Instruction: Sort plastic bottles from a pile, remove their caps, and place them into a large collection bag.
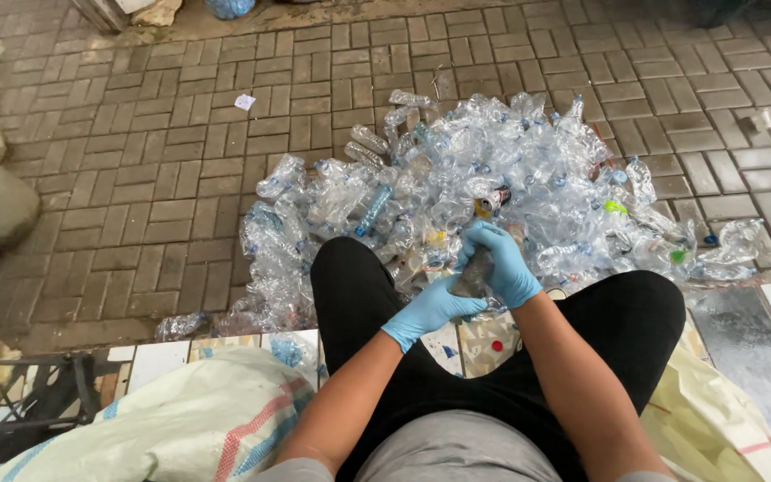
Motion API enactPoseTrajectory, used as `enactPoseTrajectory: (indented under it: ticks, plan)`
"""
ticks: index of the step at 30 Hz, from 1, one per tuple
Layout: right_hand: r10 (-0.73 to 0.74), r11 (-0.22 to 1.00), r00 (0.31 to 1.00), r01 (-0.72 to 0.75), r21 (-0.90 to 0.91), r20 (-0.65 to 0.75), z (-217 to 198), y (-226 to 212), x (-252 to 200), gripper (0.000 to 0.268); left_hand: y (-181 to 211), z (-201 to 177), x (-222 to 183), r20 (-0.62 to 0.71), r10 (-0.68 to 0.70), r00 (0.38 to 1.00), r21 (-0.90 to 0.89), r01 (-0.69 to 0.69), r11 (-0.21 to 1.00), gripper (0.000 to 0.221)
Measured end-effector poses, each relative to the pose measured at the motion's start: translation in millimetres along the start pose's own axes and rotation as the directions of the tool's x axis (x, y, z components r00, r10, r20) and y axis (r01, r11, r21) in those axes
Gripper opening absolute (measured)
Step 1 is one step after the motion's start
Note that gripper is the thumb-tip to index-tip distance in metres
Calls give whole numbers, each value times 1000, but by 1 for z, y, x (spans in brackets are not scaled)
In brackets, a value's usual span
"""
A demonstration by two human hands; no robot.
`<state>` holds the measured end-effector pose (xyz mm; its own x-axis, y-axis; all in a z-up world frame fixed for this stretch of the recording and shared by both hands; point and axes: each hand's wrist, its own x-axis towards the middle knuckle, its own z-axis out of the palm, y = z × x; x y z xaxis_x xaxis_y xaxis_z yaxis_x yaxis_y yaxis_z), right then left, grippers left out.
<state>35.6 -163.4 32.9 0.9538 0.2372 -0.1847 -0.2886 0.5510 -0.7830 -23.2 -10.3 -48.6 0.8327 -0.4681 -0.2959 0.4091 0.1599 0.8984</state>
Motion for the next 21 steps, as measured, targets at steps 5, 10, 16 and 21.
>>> enactPoseTrajectory:
  ticks: [5,10,16,21]
  plan:
    - [97,986,991,-84,142,-87,14,-14,-19,21,22,13,-27,12,-16,1000,-129,18,991,66]
    - [-4,976,962,-56,211,274,11,-13,-24,22,24,9,-44,396,132,909,-658,180,731,45]
    - [-105,993,927,114,-3,360,20,-22,-40,59,5,-8,-30,508,286,812,-699,195,689,65]
    - [-120,907,982,169,-386,147,-11,0,-23,27,21,7,-38,340,78,937,-731,211,649,42]
